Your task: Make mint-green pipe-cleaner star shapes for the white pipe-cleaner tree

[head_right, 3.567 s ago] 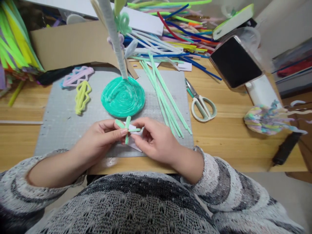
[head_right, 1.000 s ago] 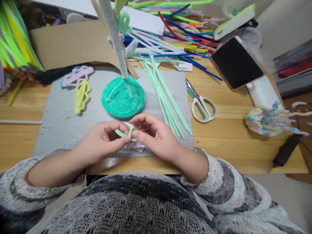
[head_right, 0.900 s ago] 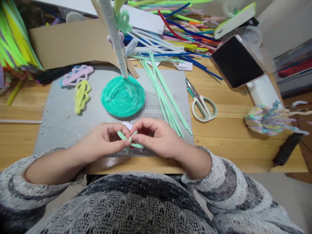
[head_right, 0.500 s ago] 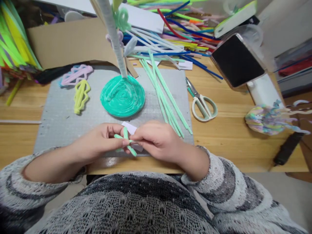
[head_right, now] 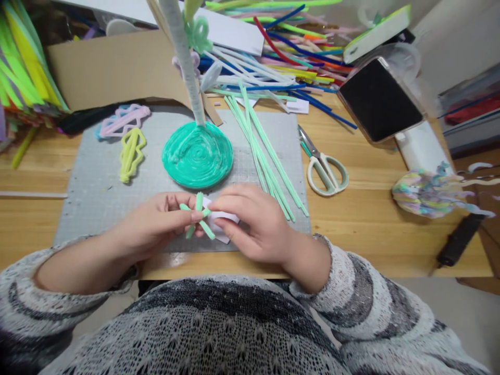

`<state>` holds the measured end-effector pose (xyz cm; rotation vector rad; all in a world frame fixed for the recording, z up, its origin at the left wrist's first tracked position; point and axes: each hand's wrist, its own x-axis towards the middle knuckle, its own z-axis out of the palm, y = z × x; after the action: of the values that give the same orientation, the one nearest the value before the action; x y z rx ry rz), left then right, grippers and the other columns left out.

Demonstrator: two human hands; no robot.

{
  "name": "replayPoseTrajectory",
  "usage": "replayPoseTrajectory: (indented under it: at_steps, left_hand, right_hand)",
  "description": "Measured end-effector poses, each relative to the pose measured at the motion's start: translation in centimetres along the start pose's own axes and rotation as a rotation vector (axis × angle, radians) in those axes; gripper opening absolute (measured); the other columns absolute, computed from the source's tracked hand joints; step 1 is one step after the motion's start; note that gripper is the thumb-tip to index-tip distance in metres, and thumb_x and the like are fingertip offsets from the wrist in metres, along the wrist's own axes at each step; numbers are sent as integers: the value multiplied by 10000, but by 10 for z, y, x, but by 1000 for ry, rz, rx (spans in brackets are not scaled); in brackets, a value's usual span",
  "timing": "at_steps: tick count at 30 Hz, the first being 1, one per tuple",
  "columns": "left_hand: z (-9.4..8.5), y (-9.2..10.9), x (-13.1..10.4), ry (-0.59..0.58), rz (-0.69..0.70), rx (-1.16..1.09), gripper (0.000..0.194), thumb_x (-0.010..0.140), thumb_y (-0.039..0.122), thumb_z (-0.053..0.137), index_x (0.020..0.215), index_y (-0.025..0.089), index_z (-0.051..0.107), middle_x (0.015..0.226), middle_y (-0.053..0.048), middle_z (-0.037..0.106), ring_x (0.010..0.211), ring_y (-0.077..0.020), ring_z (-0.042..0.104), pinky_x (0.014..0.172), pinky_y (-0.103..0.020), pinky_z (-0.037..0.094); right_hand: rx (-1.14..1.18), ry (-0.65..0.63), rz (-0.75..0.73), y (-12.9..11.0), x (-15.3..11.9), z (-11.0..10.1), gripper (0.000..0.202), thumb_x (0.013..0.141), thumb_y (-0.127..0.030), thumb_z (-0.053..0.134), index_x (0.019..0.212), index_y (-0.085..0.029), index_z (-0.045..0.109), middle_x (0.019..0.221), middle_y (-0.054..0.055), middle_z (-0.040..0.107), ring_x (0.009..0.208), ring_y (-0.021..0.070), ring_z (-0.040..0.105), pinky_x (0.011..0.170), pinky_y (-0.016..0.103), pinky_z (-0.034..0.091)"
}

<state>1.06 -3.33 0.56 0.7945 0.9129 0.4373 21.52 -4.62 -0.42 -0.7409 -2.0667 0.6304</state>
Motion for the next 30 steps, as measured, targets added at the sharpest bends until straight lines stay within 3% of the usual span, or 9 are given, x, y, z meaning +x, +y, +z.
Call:
replayPoseTrajectory:
  at_steps: [4,12,17,23,26,30]
  left_hand:
    - [1,1,0,-120,-89,-64,181,694,262,743,680,130,620,606,6,651,569,-84,559,608,-223,401]
    - [-1,1,0,-147,-115,-105,147,748,261,700,721,127,646,636,-5,661,607,-94,584,653,-233,427]
    - [-1,2,0,-76,-12,-6,154,737,248,709,669,139,625,610,9,657,601,-87,585,658,-227,439]
    - [3,3,-2,65,26,206,158,723,255,721,701,131,626,684,-21,693,635,-107,611,632,-232,460]
    - [4,4,-2,64,32,223,167,704,261,735,702,130,632,672,-22,691,619,-105,602,610,-224,455]
    - [4,5,-1,56,24,193,195,672,272,762,693,140,620,646,-13,684,610,-109,599,613,-230,461]
  right_hand:
    - [-67,-72,-94,5,-2,1,202,888,-117,540,1056,-185,630,923,76,676,856,177,630,725,327,509]
    - [-134,-66,-44,1,-4,0,162,900,-154,562,1045,-196,619,841,49,694,750,157,618,668,302,487]
    - [53,-64,147,-1,-1,-1,110,892,-182,585,994,-195,626,879,44,695,822,151,639,723,291,507]
    - [545,-128,723,-4,0,6,111,871,-260,608,820,-163,590,651,-15,619,527,83,550,489,208,448]
    - [638,-85,791,-5,1,11,154,862,-262,613,765,-156,558,590,-37,569,481,64,508,459,187,425]
    - [659,-37,754,-5,-1,13,183,853,-267,624,744,-154,528,569,-55,526,469,55,487,443,173,406]
